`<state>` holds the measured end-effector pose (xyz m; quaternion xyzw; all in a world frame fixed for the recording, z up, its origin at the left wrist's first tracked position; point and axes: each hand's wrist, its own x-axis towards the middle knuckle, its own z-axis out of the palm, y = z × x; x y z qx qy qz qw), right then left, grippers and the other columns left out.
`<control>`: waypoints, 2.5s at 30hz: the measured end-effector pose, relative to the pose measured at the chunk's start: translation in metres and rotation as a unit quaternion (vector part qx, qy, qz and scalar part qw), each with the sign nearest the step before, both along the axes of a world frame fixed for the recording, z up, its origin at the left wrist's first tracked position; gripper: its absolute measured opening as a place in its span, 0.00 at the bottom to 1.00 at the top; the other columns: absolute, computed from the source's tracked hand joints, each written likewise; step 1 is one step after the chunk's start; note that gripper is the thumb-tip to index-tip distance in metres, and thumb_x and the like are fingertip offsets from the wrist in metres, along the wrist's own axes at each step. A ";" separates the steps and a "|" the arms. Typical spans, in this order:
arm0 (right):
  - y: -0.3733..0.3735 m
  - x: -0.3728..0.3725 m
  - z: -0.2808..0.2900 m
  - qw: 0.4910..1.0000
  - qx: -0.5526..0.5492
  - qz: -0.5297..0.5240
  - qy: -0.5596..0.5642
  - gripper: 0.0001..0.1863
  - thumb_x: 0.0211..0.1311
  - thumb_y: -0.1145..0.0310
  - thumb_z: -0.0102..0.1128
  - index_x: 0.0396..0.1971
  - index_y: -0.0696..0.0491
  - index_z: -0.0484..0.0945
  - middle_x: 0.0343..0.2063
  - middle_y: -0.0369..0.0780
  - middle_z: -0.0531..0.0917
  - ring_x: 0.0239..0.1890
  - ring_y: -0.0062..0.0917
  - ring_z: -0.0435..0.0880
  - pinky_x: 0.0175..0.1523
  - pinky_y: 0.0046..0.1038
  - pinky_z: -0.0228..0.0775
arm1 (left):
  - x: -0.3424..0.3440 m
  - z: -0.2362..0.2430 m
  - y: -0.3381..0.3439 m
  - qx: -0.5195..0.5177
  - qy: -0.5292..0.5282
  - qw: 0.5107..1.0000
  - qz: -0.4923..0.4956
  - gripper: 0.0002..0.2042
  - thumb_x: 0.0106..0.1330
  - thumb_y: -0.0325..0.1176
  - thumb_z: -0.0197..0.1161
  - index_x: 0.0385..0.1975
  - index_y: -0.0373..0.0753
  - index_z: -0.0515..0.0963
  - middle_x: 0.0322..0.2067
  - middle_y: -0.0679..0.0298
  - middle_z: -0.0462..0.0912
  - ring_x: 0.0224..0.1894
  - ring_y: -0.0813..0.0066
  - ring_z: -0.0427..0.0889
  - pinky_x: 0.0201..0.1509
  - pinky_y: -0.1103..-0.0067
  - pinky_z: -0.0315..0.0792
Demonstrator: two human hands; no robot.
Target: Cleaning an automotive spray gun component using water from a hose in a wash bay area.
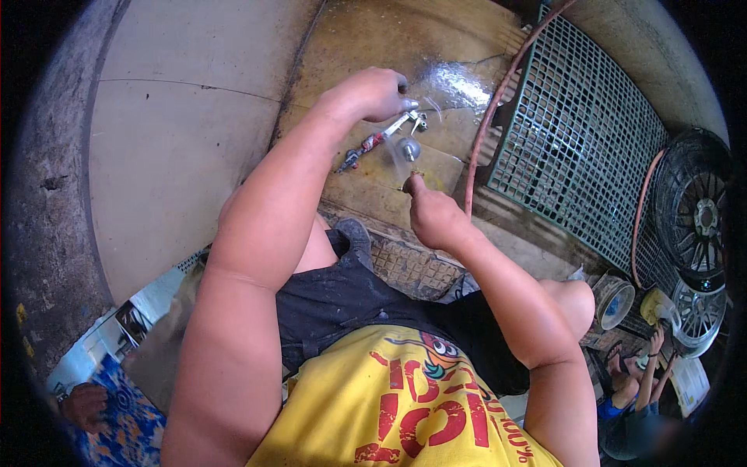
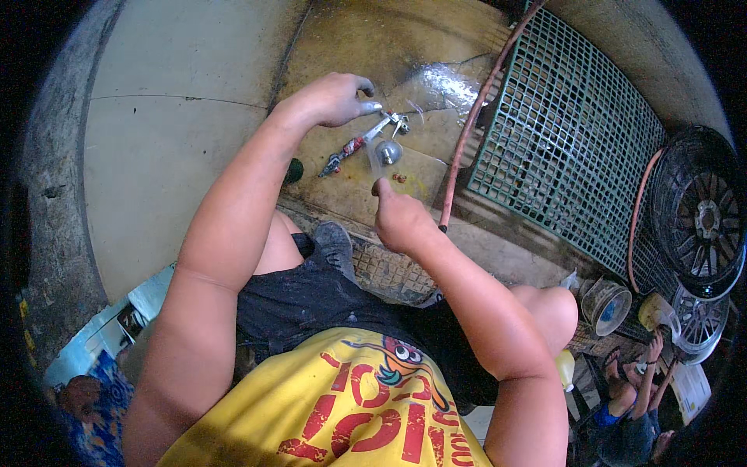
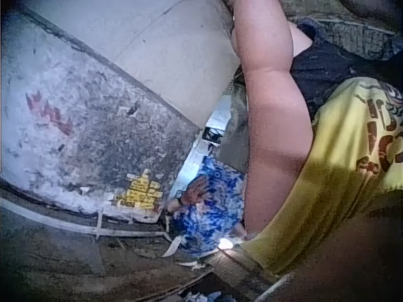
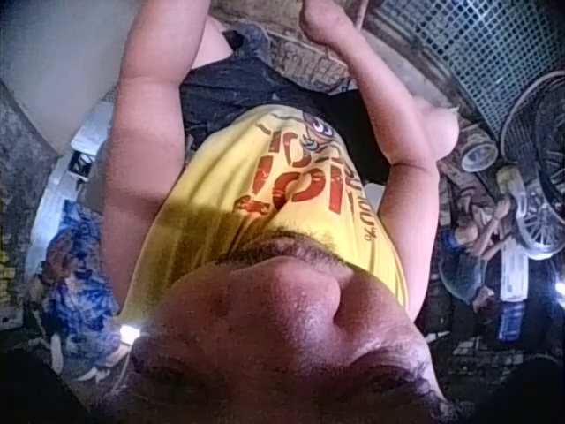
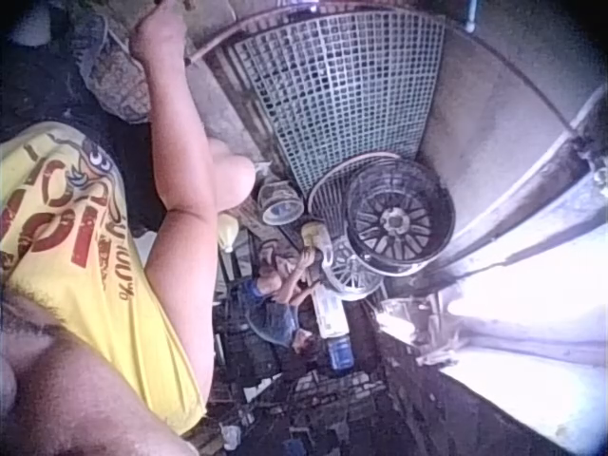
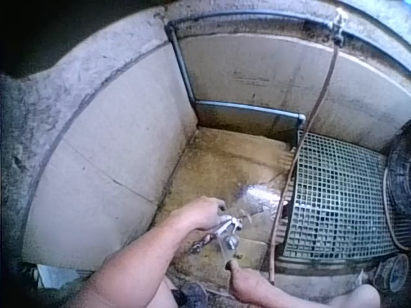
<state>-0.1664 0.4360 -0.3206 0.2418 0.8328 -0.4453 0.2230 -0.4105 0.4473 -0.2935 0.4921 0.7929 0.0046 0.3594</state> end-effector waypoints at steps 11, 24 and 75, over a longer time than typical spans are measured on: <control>-0.003 -0.001 -0.006 1.000 -0.008 -0.003 0.026 0.18 0.61 0.76 0.47 0.52 0.59 0.67 0.36 0.60 0.83 0.43 0.56 0.83 0.51 0.53 0.72 | -0.002 -0.003 0.000 0.008 -0.001 1.000 -0.010 0.23 0.66 0.49 0.65 0.55 0.40 0.81 0.47 0.47 0.85 0.51 0.49 0.84 0.57 0.64 0.75; -0.004 0.010 0.005 0.999 -0.018 0.030 -0.003 0.19 0.61 0.77 0.45 0.54 0.58 0.65 0.38 0.60 0.83 0.45 0.56 0.82 0.50 0.53 0.72 | -0.005 -0.007 0.001 0.006 0.008 1.000 -0.017 0.24 0.66 0.51 0.65 0.54 0.40 0.81 0.46 0.46 0.85 0.51 0.49 0.83 0.56 0.63 0.76; 0.068 0.043 -0.009 0.991 0.012 -0.127 0.027 0.15 0.68 0.74 0.44 0.53 0.59 0.68 0.44 0.60 0.82 0.50 0.56 0.80 0.54 0.49 0.72 | 0.014 0.002 0.011 -0.007 0.014 1.000 -0.018 0.20 0.66 0.47 0.64 0.52 0.42 0.83 0.47 0.50 0.85 0.51 0.51 0.84 0.56 0.64 0.76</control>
